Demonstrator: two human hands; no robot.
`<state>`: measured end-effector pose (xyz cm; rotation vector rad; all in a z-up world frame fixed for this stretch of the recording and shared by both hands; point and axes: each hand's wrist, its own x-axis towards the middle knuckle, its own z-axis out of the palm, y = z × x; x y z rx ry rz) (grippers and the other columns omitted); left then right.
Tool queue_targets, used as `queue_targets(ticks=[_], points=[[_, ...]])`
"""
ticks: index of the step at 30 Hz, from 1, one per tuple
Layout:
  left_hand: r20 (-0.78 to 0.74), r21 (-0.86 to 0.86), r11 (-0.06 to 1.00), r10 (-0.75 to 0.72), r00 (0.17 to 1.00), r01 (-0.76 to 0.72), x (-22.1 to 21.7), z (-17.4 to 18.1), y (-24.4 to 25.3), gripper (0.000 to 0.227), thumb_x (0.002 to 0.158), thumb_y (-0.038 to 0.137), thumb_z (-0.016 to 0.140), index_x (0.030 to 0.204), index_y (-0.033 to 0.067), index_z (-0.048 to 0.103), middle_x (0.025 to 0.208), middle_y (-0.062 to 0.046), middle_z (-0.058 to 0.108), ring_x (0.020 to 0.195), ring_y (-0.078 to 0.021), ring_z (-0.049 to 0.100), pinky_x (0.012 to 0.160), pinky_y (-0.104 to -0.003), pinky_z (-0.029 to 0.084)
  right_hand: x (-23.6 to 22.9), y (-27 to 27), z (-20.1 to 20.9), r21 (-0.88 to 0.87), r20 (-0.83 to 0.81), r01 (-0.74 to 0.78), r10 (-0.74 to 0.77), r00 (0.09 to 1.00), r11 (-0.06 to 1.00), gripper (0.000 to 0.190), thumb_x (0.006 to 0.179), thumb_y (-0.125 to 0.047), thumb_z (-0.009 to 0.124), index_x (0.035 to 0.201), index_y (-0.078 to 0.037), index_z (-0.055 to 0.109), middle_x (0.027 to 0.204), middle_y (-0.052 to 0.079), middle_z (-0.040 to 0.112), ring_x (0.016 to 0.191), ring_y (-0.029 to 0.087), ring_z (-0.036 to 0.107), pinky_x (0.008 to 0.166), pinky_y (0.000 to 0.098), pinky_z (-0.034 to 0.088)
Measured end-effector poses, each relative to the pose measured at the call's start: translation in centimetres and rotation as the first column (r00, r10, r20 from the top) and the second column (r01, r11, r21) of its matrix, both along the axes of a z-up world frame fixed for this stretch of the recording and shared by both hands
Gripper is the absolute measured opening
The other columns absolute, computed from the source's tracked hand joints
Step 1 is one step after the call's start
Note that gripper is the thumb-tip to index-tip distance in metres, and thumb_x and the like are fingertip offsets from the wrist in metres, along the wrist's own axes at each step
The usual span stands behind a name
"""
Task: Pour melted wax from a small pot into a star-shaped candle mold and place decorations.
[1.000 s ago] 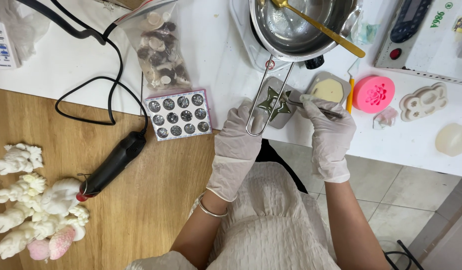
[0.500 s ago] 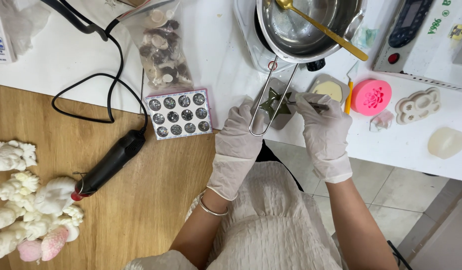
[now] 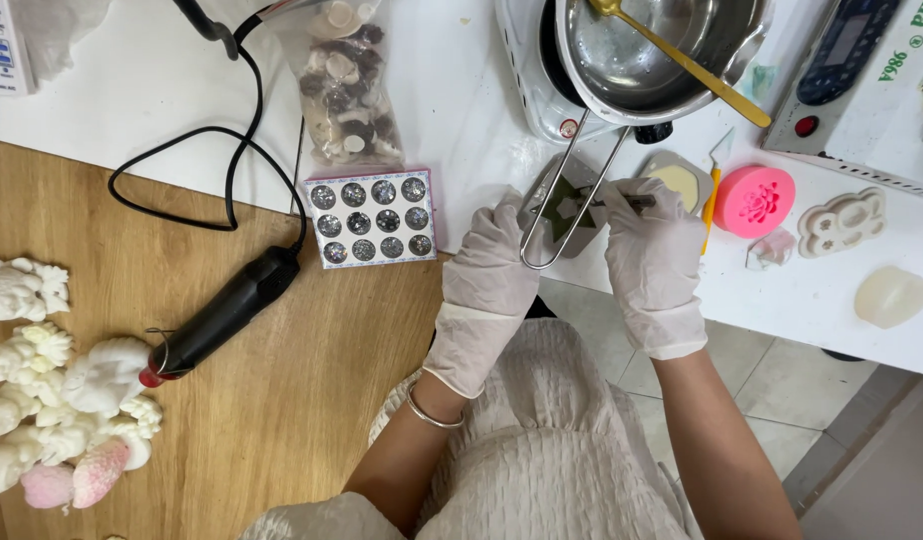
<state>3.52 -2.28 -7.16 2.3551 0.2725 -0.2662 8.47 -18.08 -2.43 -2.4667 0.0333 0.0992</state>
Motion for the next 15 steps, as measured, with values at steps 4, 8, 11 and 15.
queue_targets(ticks=[4,8,11,15], points=[[0.006,-0.04,0.999,0.013,1.0,-0.013,0.2,0.4,0.2,0.044,0.097,0.03,0.064,0.132,0.0051,0.054,0.104,-0.017,0.063,0.074,-0.0332,0.067,0.062,-0.047,0.054,0.0,0.1,-0.5,-0.062,0.061,-0.069,0.073,0.995,0.996,0.01,0.099,0.001,0.073,0.106,0.0,0.067,0.091,0.014,0.072,0.078,0.026,0.07,0.069,0.0343,0.054],[0.005,0.022,1.0,-0.01,1.0,0.01,0.2,0.8,0.2,0.045,0.096,0.032,0.065,0.132,0.0047,0.054,0.103,-0.02,0.062,0.072,-0.0349,0.066,0.06,-0.048,0.054,0.1,0.6,-0.4,-0.078,0.002,-0.043,0.044,0.999,0.996,0.01,0.098,-0.001,0.073,0.104,0.0,0.066,0.089,0.014,0.071,0.078,0.028,0.07,0.069,0.0365,0.054],[-0.002,0.046,0.999,-0.029,1.0,0.029,0.3,1.3,0.2,0.043,0.098,0.033,0.064,0.13,0.0053,0.055,0.102,-0.019,0.062,0.073,-0.0346,0.066,0.06,-0.049,0.054,0.2,0.2,-0.4,-0.159,0.009,-0.112,0.115,0.993,0.981,0.011,0.096,0.0,0.073,0.106,0.0,0.068,0.087,0.017,0.07,0.076,0.031,0.069,0.067,0.039,0.053],[-0.038,0.098,0.994,-0.043,0.998,0.047,0.5,1.5,0.0,0.043,0.098,0.034,0.062,0.129,0.0056,0.055,0.101,-0.018,0.063,0.071,-0.0336,0.066,0.058,-0.048,0.054,0.6,-0.2,0.0,-0.135,-0.057,-0.154,0.147,0.987,0.979,0.014,0.095,0.0,0.069,0.108,0.0,0.068,0.083,0.017,0.067,0.07,0.033,0.067,0.063,0.0409,0.052]])
